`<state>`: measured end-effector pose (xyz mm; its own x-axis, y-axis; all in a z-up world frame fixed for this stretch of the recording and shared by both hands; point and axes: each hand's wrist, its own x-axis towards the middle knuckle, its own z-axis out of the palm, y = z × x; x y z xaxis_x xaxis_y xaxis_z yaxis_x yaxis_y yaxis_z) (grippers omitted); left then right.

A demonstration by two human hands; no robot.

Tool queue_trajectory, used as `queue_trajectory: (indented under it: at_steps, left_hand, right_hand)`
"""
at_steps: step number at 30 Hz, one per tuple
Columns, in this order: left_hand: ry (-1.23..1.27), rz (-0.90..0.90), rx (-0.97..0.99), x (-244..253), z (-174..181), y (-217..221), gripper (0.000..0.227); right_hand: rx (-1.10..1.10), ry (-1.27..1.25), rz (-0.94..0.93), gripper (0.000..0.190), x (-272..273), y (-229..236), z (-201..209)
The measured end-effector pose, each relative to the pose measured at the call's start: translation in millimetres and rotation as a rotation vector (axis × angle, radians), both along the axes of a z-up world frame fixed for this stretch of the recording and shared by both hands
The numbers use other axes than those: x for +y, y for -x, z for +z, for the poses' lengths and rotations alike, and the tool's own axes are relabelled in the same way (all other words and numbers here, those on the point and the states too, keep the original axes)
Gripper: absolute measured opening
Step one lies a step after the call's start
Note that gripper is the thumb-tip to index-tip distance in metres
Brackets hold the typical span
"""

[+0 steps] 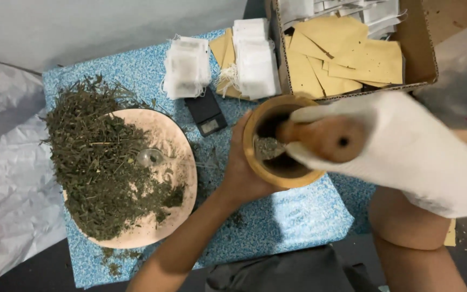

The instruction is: Filling small tea bags with dried herbs and grinding ingredients using a mortar and pestle

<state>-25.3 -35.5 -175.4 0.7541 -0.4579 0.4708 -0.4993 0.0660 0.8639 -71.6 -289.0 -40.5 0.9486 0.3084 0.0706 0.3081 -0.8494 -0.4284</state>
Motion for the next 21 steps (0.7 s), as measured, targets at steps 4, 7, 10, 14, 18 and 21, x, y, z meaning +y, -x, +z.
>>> queue_trajectory:
  at_steps: [4, 7, 10, 14, 18, 21]
  left_hand:
    - [-0.009, -0.010, -0.026, 1.5, 0.4, -1.0, 0.142]
    - [0.020, -0.021, 0.015, -2.5, 18.3, -3.0, 0.130]
    - [0.057, -0.034, -0.003, -4.9, 15.6, -6.6, 0.131]
    - [-0.016, -0.016, 0.009, 4.0, -6.5, 2.8, 0.145]
    - [-0.013, 0.005, -0.099, -3.3, -6.2, -0.8, 0.154]
    - [-0.048, 0.042, -0.156, -2.2, -7.6, 0.1, 0.153]
  right_hand:
    - [0.421, -1.444, -0.282, 0.064, -72.3, 36.8, -182.0]
    - [0.154, -0.953, -0.229, 0.052, -11.5, -12.0, -46.1]
    - [0.317, -0.882, -0.188, 0.052, 5.0, 5.7, -14.9]
    - [0.131, -0.012, 0.050, 0.057, 29.6, -20.4, 44.7]
    - [0.016, -0.120, -0.106, 0.035, 23.7, -6.6, 29.4]
    - [0.561, -0.971, -0.172, 0.069, -19.2, 7.3, -46.9]
